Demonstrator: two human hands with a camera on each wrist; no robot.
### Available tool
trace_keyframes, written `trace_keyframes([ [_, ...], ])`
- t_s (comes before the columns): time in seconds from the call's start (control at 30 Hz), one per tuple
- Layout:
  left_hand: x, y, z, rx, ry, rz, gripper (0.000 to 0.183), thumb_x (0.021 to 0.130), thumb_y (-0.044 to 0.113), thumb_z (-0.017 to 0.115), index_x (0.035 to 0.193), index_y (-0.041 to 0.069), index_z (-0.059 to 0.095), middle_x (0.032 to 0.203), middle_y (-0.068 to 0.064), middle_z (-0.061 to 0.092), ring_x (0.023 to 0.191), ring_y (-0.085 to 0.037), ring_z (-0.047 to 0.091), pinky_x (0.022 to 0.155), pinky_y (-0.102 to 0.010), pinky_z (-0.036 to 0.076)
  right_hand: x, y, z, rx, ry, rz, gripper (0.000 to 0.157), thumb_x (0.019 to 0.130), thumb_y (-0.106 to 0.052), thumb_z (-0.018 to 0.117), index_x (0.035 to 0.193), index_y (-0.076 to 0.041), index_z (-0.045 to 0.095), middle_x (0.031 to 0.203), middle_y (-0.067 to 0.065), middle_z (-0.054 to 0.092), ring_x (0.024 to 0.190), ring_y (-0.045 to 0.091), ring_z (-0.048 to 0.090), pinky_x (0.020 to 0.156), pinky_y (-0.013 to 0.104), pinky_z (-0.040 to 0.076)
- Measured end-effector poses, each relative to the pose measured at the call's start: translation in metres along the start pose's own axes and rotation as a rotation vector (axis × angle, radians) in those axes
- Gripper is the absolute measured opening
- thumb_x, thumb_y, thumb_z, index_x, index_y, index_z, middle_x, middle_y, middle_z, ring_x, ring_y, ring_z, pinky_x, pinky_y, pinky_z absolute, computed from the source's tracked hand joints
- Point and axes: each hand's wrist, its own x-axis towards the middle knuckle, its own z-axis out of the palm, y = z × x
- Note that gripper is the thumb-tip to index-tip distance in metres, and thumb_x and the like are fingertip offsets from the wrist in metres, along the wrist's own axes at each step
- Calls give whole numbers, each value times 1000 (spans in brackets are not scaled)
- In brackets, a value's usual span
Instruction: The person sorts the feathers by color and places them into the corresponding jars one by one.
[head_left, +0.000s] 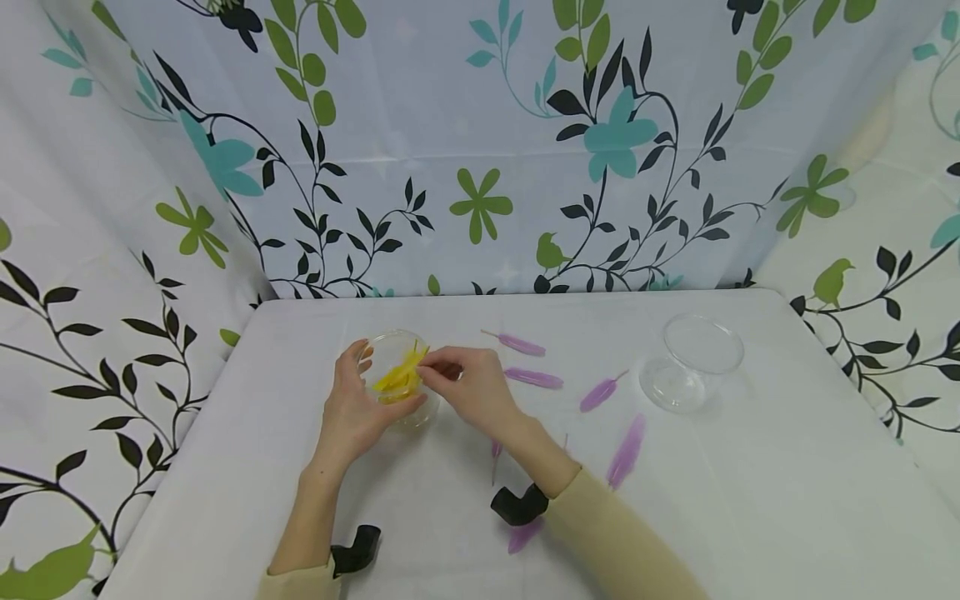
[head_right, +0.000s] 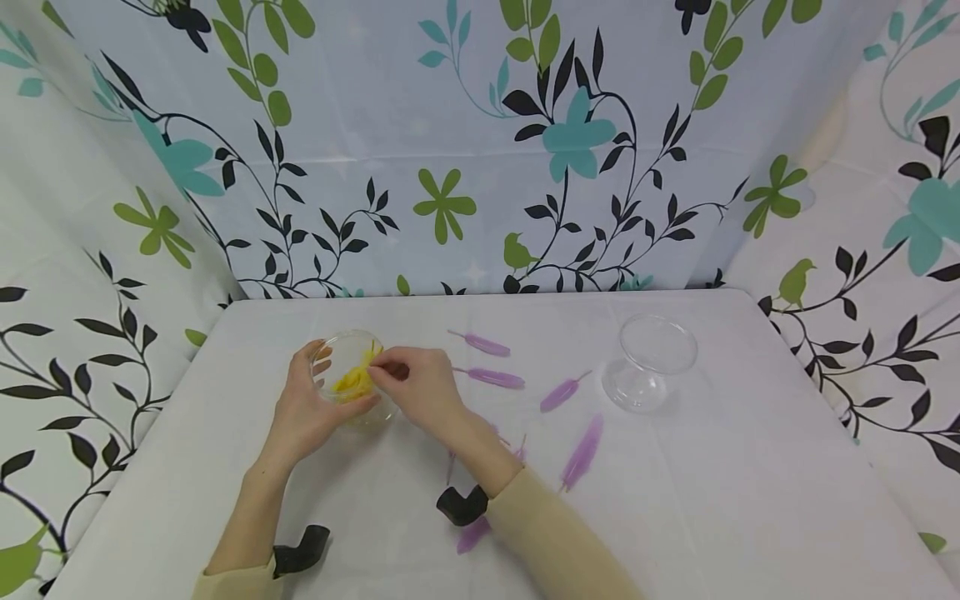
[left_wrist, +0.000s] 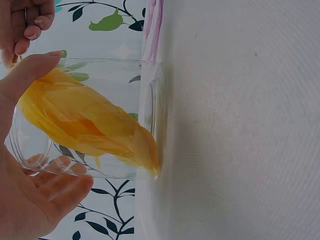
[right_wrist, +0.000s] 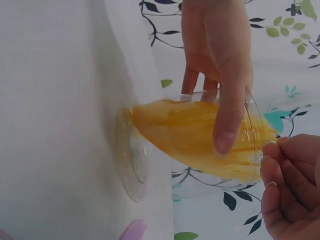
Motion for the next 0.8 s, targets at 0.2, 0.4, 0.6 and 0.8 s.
trace_keyframes([
  [0.2, 1, 0, 4, 6, 1, 13, 117, 74, 50, 85, 157, 14, 11, 156, -18, 35, 143, -37, 38, 107, -65, 37, -8, 2, -2, -30, -22, 53, 10, 89, -18, 77, 92, -8, 76, 82, -1, 73, 66, 5, 61, 63, 20, 54],
  [0.4, 3, 1, 2, 17, 12, 16, 115, 74, 47, 85, 157, 15, 12, 156, -17, 36, 143, -36, 38, 108, -63, 37, -21, 7, -19, -89, -15, 81, 11, 86, -25, 80, 88, -16, 75, 75, -8, 68, 64, 6, 56, 59, 21, 51],
  [0.6, 4, 2, 1, 13, 5, 4, 114, 74, 47, 85, 156, 16, 12, 155, -19, 37, 142, -37, 38, 109, -64, 35, -38, 20, -47, -86, 45, 93, 11, 86, -24, 80, 93, -16, 76, 81, -10, 71, 73, 8, 59, 68, 28, 54],
  [0.8, 3, 2, 0, 17, 7, 11, 115, 74, 46, 86, 156, 15, 12, 154, -19, 37, 142, -37, 38, 109, -64, 35, -57, 34, -78, -121, 141, 84, 16, 85, -16, 80, 99, -12, 75, 87, -5, 74, 82, 11, 65, 78, 40, 58],
])
